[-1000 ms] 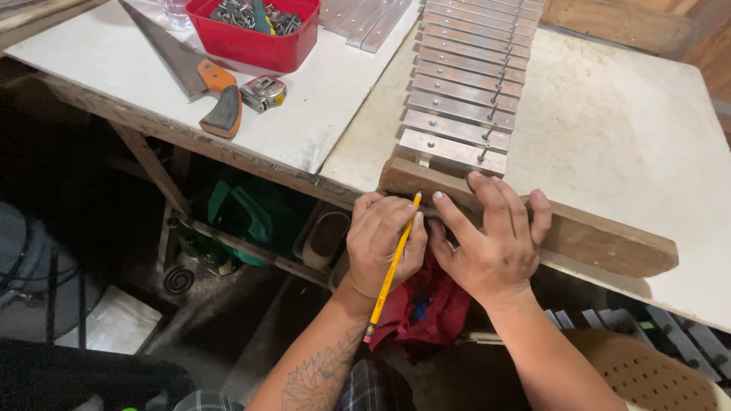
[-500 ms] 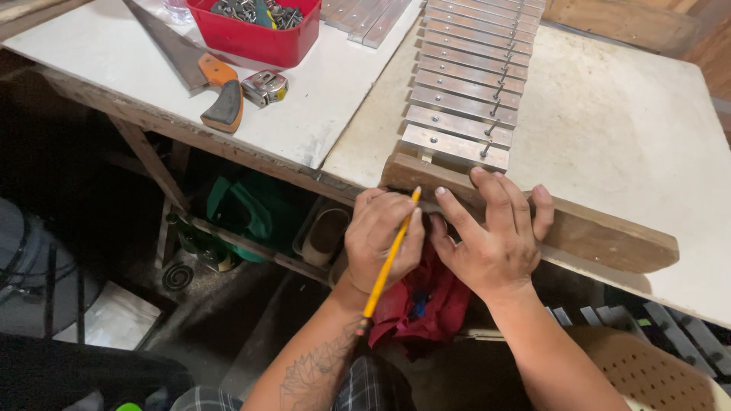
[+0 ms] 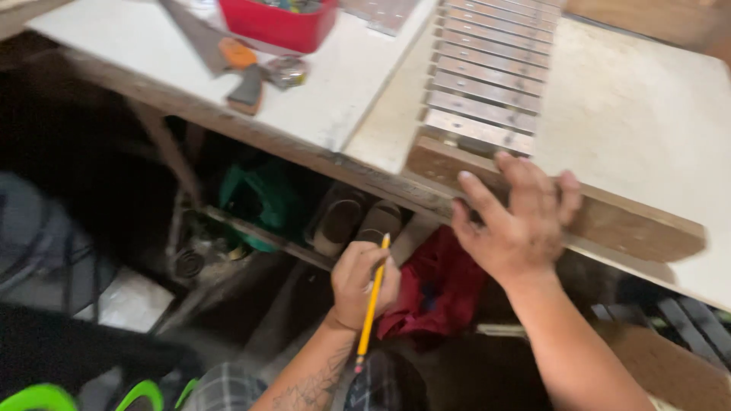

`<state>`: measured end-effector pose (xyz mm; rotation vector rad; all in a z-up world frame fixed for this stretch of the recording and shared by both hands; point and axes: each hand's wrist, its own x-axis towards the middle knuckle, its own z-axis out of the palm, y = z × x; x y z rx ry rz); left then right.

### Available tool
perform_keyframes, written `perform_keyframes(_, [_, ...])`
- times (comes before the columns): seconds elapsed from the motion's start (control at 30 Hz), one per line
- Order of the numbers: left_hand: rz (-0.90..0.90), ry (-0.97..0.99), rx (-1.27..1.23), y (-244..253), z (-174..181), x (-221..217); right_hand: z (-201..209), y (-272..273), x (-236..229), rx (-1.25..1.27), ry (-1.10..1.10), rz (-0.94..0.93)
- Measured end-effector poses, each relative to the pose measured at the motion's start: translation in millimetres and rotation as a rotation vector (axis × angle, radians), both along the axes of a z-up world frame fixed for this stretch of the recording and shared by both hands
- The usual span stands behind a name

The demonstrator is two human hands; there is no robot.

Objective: The person marks a wooden plank with a pencil and then uses a yellow cordless drill to drive screws into the wood. The person briefly reaches for a bucket of wire before returning to the drilling task.

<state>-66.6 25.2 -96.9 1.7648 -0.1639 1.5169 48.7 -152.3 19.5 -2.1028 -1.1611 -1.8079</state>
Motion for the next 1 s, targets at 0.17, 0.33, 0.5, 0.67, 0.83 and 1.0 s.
perform_keyframes(0.17, [0.125,0.116,0.080,40,15,-3,3,1,-7,-0.045,0.033,-0.005])
perform_keyframes(0.33, [0.256,0.115,0.128,112,101,-9,6,-1,-11,-0.084,-0.018,-0.072])
perform_keyframes(0.5, [0.471,0.494,0.227,181,137,40,4,-4,-10,-0.097,-0.031,-0.132])
perform_keyframes(0.67, [0.347,1.105,0.368,168,160,93,3,-4,-13,-0.090,0.014,-0.076])
perform_keyframes(0.83, [0.541,1.026,0.357,167,169,114,3,-5,-14,-0.097,-0.009,-0.093])
perform_keyframes(1.0, [0.540,0.628,0.094,330,151,89,1,-8,-12,-0.097,0.022,-0.110])
